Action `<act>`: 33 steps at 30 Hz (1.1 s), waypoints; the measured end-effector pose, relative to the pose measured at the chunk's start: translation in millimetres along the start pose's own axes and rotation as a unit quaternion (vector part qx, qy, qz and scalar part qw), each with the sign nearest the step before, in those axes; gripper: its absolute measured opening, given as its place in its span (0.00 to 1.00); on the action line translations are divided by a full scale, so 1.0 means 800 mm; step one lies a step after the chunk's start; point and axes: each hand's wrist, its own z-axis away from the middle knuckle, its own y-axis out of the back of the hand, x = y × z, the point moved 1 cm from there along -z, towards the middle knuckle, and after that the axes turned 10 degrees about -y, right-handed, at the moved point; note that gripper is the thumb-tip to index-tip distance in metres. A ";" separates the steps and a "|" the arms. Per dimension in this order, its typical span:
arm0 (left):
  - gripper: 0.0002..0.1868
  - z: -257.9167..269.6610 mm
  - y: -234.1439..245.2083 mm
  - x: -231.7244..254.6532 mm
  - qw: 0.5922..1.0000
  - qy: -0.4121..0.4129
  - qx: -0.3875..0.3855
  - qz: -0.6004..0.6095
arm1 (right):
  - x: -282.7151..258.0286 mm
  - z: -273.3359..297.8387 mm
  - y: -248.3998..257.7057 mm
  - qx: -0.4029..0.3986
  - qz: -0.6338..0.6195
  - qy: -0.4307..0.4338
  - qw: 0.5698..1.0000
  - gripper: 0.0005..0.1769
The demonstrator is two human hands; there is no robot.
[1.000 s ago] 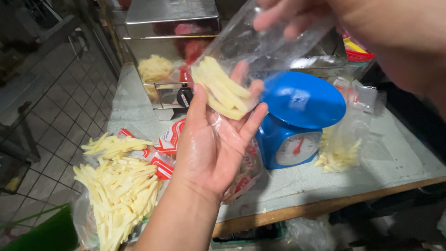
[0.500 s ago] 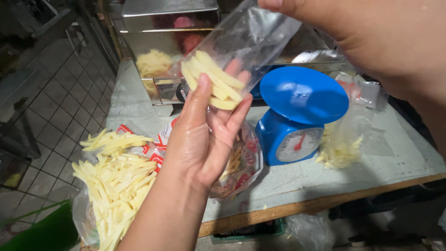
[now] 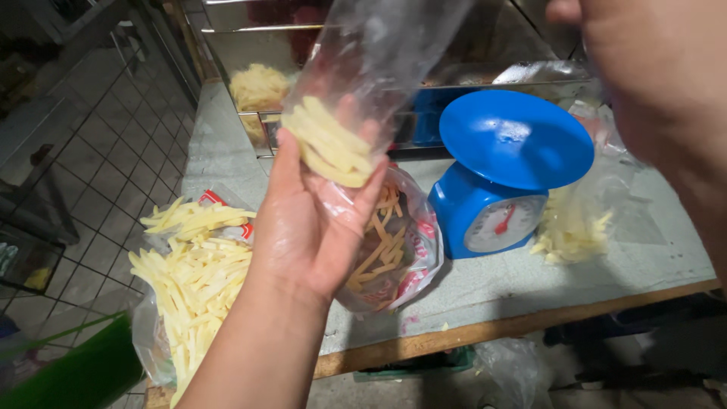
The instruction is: The person repeatedly scoops frozen french fries from a large bag into small clear plastic bags, places each bag on a blue kitchen scale to check weight, and then sets the filled bags aside. The process is repeated multiple times throughout the clip.
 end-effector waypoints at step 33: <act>0.28 -0.022 0.074 0.030 0.999 0.024 0.044 0.000 | 0.183 0.046 -0.263 -0.337 0.364 -0.144 0.856 0.33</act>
